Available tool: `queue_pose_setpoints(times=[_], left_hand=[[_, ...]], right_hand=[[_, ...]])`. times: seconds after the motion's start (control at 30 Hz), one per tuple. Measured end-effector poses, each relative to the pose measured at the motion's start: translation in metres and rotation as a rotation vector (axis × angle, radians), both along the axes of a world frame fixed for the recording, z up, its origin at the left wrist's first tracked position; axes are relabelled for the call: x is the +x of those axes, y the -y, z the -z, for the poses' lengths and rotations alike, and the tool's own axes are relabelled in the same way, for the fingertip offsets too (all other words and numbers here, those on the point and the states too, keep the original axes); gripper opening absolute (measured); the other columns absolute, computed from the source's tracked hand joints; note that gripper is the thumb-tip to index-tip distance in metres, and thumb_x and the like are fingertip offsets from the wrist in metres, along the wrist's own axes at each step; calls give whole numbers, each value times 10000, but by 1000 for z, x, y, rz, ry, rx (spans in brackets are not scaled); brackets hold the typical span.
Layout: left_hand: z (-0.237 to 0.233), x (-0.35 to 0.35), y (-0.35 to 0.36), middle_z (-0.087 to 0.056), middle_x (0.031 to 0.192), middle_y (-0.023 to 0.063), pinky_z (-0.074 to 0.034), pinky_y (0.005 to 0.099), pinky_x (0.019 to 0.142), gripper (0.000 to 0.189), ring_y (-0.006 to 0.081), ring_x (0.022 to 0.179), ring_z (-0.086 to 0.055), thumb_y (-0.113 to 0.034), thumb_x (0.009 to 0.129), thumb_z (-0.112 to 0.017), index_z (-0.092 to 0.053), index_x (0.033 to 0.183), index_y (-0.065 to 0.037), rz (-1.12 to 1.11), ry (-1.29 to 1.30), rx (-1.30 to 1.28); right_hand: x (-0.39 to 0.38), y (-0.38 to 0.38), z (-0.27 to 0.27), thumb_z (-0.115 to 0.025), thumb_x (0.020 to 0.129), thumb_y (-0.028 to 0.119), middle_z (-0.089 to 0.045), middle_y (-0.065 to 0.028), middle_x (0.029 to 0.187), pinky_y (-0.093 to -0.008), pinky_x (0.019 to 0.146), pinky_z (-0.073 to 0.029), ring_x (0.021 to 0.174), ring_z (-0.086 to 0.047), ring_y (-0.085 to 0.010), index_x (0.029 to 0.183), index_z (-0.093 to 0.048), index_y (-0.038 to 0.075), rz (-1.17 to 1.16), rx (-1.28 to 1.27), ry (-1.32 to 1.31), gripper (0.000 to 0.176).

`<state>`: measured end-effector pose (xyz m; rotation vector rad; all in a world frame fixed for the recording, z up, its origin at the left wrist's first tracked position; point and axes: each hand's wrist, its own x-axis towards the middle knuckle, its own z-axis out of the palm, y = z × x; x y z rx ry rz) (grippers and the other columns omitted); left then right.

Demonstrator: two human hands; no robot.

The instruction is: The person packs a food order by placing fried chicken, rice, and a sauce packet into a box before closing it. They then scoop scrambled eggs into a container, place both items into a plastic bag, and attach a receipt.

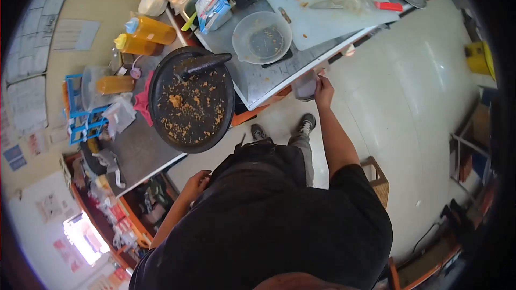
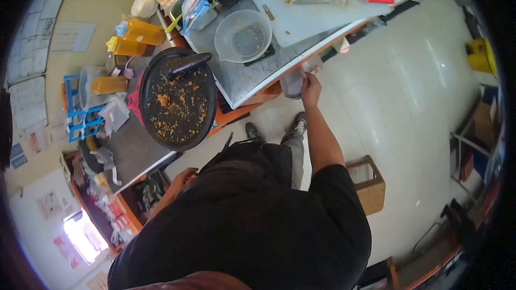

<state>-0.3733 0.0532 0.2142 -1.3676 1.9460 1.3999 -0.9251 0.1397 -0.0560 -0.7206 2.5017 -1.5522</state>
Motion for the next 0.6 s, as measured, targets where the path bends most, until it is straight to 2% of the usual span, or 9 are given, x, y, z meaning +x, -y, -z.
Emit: queue_pose_setpoints(times=[0.13, 0.17, 0.23, 0.3, 0.37, 0.43, 0.53, 0.6], left_hand=[[10, 24, 26, -692, 1077, 150, -520, 362, 862, 319, 252, 967, -680, -207, 1007, -562, -576, 1283, -49, 88, -21, -103], [9, 28, 32, -690, 1081, 153, -518, 360, 862, 322, 255, 971, -678, -217, 1009, -558, -578, 1283, -49, 66, 18, -94], [-18, 37, 25, -687, 1089, 157, -515, 357, 860, 328, 260, 978, -674, -236, 1015, -552, -581, 1282, -48, 25, 130, -60], [-21, 60, 15, -689, 1084, 155, -510, 359, 863, 349, 255, 978, -671, -275, 1018, -542, -586, 1281, -50, 39, 101, -78], [-21, 80, 10, -685, 1104, 169, -496, 369, 897, 396, 264, 1005, -665, -313, 1004, -549, -588, 1281, -34, 22, 98, 19], [57, 206, -7, -678, 1137, 171, -476, 370, 937, 442, 254, 1068, -639, -343, 973, -577, -598, 1273, -19, -403, 207, 165], [-55, 58, -9, -666, 1165, 171, -459, 362, 963, 458, 244, 1117, -605, -348, 954, -596, -607, 1268, -15, -205, 237, 62], [-52, 45, -11, -668, 1163, 168, -460, 360, 961, 448, 241, 1114, -609, -335, 956, -595, -605, 1270, -16, -221, 239, 88]], right_hand=[[6, 34, 23, -597, 954, 151, -689, -234, 874, -425, 731, -529, 798, -687, -377, 995, -702, -9, 74, 2, -15, 196], [9, 43, 25, -611, 937, 145, -707, -210, 896, -419, 708, -530, 754, -679, -332, 1073, -674, -15, -21, 114, 6, 219], [34, 73, 37, -603, 945, 148, -696, -228, 978, -435, 937, -462, 923, -665, -371, 1079, -667, 18, -62, 69, 279, 198], [37, 104, 131, -587, 955, 201, -579, -188, 1333, -384, 990, -479, 1184, -575, -306, 1385, -457, -15, -166, -40, -189, 499], [48, 130, 132, -590, 951, 189, -585, -192, 1324, -383, 989, -478, 1177, -579, -303, 1376, -471, -15, -253, -60, -104, 486], [56, 151, 117, -593, 947, 176, -592, -195, 1315, -382, 988, -477, 1171, -582, -300, 1366, -485, -16, -295, -30, 75, 473], [63, 159, 109, -597, 942, 157, -602, -200, 1302, -380, 987, -475, 1162, -588, -296, 1352, -505, -17, -330, -21, 186, 455], [58, 162, 103, -600, 938, 145, -609, -203, 1293, -379, 986, -473, 1156, -592, -292, 1342, -519, -18, -336, -39, 196, 443]])
